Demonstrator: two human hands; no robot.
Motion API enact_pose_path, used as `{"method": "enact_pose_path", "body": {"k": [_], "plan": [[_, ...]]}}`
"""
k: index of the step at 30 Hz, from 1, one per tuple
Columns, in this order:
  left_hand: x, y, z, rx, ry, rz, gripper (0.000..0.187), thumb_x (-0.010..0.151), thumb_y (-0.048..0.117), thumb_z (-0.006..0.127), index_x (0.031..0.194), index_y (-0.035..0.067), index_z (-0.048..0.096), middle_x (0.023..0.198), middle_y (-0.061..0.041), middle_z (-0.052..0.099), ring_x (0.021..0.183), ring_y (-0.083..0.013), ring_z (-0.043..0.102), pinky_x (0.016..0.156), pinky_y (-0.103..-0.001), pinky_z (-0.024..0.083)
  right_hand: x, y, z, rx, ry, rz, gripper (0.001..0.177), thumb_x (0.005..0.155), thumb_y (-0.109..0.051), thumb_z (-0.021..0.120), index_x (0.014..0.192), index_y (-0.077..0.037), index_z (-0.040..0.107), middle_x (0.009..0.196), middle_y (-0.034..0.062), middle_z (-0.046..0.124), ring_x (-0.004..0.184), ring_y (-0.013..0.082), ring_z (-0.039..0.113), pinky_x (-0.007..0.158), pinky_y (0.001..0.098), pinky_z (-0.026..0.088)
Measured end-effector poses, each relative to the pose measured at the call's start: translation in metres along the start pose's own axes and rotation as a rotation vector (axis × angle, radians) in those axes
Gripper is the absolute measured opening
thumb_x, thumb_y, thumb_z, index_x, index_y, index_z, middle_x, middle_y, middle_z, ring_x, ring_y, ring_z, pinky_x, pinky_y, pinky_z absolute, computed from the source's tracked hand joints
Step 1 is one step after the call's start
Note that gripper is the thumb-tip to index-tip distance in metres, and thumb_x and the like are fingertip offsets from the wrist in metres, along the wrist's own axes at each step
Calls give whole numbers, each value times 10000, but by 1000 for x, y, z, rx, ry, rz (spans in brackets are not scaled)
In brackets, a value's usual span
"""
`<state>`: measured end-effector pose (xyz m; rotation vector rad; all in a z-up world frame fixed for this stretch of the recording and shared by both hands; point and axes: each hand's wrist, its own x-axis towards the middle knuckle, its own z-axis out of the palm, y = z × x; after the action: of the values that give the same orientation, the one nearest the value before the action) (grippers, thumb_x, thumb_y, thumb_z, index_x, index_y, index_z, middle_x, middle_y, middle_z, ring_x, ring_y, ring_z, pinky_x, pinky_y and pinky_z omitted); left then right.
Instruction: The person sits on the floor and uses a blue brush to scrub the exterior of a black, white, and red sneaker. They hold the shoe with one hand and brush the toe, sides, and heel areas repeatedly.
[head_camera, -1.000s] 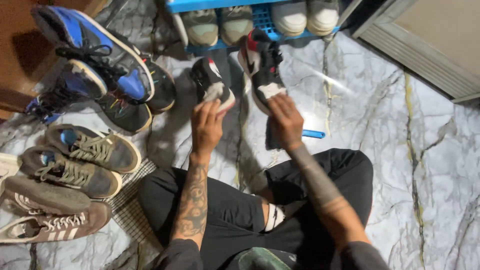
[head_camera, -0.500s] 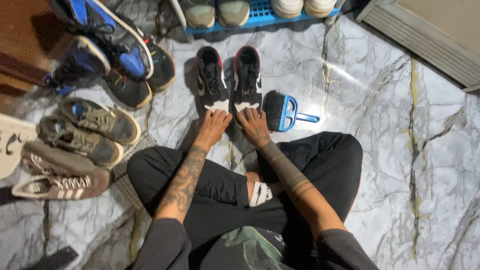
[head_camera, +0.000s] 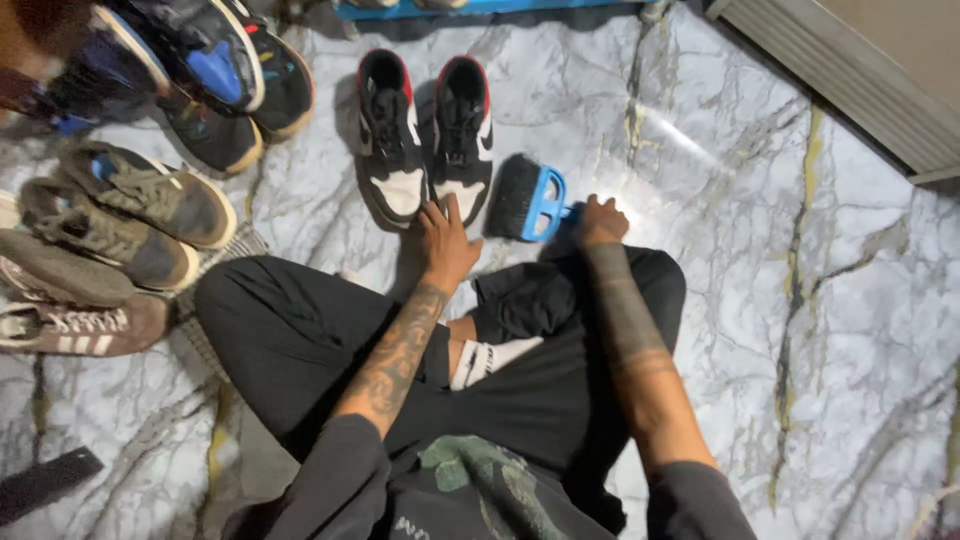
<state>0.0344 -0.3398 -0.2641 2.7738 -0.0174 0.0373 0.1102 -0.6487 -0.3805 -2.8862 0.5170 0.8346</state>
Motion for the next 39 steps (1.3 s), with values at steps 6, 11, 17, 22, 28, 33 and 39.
{"method": "enact_pose_path", "body": {"k": [6,11,17,22,28,33,39], "plan": [[13,19,16,137,176,-93,1038,681,306,880,1521,34,333,1421,-374,350,1177,-475,497,864,-546,545,19,2,1,11,100,-27,320,912,-247,556,1157,-243,762,1041,137,746,977,399,728,775,509,571],[26,6,23,118,227,-80,1086,614,389,866,1509,68,342,1280,-314,426,1066,-442,545,818,-513,558,-105,9,-85,500,169,-206,291,825,-318,717,1100,-229,759,1015,138,708,967,358,707,807,479,584],[34,-25,2,-191,215,12,1008,646,410,770,1505,70,367,1155,-266,459,941,-532,632,769,-561,583,-127,-24,-99,1523,279,-272,292,838,-101,832,1056,14,675,819,218,698,645,240,722,593,381,648],[27,-44,-66,-264,53,78,880,739,498,710,1481,152,390,1194,-237,474,904,-561,659,762,-601,574,-103,-11,-102,1722,536,-293,234,810,-97,817,974,1,681,718,118,635,553,125,615,521,253,617],[-17,-46,-147,-385,-424,180,826,821,467,720,1532,246,361,1406,-192,481,1279,-465,537,1069,-520,482,-162,-32,-130,1922,624,-599,257,1020,-240,659,1057,14,666,617,113,541,465,155,571,431,241,471],[-20,-78,-97,-572,-387,210,925,717,397,835,1526,238,416,1431,-146,432,1365,-418,464,1154,-492,401,-149,-85,-85,1454,782,-783,142,974,-14,696,1103,3,640,980,192,656,885,245,638,775,407,537],[-16,-59,-120,-579,-486,127,967,810,452,733,1598,193,237,1548,-276,303,1404,-512,365,1158,-588,369,-205,-112,-119,1165,156,-646,513,857,-246,826,1330,-148,655,1090,121,708,1025,234,649,894,414,563]]}}
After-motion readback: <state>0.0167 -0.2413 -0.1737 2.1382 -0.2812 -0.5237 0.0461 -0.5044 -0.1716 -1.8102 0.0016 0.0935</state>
